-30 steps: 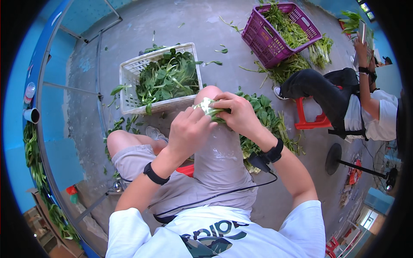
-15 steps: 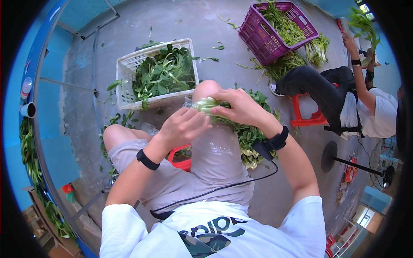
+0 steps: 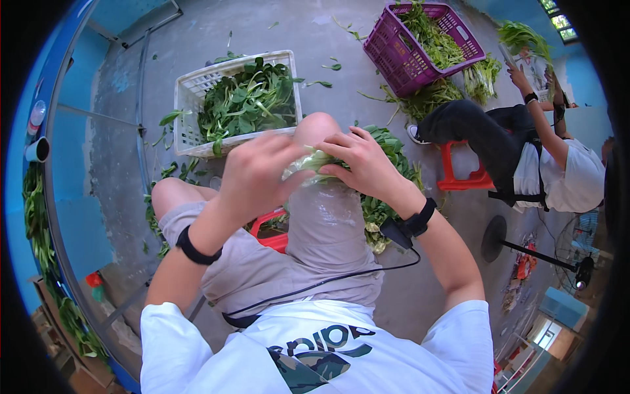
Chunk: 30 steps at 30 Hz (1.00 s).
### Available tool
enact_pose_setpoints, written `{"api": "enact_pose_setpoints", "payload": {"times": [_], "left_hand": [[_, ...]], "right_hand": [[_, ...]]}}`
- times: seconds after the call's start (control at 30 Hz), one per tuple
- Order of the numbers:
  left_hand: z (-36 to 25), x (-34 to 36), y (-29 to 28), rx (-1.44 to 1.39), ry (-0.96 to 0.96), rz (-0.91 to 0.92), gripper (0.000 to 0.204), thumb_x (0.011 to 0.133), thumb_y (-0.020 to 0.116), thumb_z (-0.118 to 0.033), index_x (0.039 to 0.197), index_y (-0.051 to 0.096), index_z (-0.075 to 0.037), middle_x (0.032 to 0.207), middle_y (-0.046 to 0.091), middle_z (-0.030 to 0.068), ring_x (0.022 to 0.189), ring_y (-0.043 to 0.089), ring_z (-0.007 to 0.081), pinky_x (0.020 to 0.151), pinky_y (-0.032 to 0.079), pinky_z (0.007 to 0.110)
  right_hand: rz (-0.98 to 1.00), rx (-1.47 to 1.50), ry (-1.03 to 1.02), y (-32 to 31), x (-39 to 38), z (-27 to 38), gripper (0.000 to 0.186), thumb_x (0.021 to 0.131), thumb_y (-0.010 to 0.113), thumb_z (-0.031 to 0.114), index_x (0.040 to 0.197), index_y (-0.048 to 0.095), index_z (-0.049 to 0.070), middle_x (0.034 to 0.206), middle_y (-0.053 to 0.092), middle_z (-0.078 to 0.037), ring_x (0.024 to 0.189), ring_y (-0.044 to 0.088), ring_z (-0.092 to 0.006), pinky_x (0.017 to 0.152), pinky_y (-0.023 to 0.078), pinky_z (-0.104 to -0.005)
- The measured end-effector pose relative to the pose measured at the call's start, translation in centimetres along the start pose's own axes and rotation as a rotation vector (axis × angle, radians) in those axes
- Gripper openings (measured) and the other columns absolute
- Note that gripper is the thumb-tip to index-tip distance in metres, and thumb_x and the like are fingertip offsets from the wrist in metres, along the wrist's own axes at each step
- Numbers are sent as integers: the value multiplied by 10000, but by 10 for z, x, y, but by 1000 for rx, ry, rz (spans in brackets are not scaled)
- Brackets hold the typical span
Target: Picking and wrapping bok choy leaves in plastic wrap using the thigh as a base.
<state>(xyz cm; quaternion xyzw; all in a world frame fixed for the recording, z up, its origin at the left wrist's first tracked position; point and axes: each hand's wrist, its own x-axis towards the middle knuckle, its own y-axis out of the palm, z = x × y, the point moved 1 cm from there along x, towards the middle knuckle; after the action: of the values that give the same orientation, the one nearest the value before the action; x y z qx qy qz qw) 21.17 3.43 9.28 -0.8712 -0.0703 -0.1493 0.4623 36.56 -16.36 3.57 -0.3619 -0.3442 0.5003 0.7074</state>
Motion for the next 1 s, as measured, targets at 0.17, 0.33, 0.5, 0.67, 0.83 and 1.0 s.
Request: {"api": "enact_pose_setpoints", "payload": {"times": [0.17,0.33,0.5,0.67,0.83,1.0], "left_hand": [[51,13,72,-335,-108,246,779,735,918,-202,1416,581,-32,1342,639,236,1222,608,451,1042,502,494],[42,16,75,-240,-167,420,728,739,897,-178,1377,585,-18,1267,643,248,1196,622,447,1014,518,490],[11,11,64,-45,-37,99,639,746,897,-211,1297,619,-46,1216,641,177,1128,646,387,972,523,498],[-36,-49,69,12,284,-4,447,778,865,-219,1148,669,-65,1143,643,99,1022,656,328,923,522,516],[-38,-52,99,-102,53,38,250,779,747,-67,1018,678,-44,965,647,101,874,641,297,793,548,439],[-33,-76,88,-35,379,15,285,788,678,-35,1068,627,-31,1011,655,106,851,663,268,741,555,370]], "right_hand": [[-10,102,-39,-3,3,-1,502,883,823,251,1321,653,75,1230,695,-114,1160,659,-353,1115,457,-512],[128,243,123,-24,-5,-8,689,803,891,304,1371,585,63,1278,662,-161,1188,637,-374,1064,471,-500],[157,-54,29,-17,-4,-7,741,778,895,394,1365,593,57,1267,635,-139,1139,629,-385,1004,471,-484],[181,4,70,-6,4,-14,663,814,868,400,1322,623,51,1268,632,-127,1126,632,-388,984,482,-489],[222,22,105,-12,6,-14,612,837,850,412,1290,646,55,1271,632,-135,1088,645,-393,960,498,-492],[254,31,83,-12,9,-18,602,868,820,439,1308,651,64,1262,642,-142,1062,655,-391,940,498,-479]]}}
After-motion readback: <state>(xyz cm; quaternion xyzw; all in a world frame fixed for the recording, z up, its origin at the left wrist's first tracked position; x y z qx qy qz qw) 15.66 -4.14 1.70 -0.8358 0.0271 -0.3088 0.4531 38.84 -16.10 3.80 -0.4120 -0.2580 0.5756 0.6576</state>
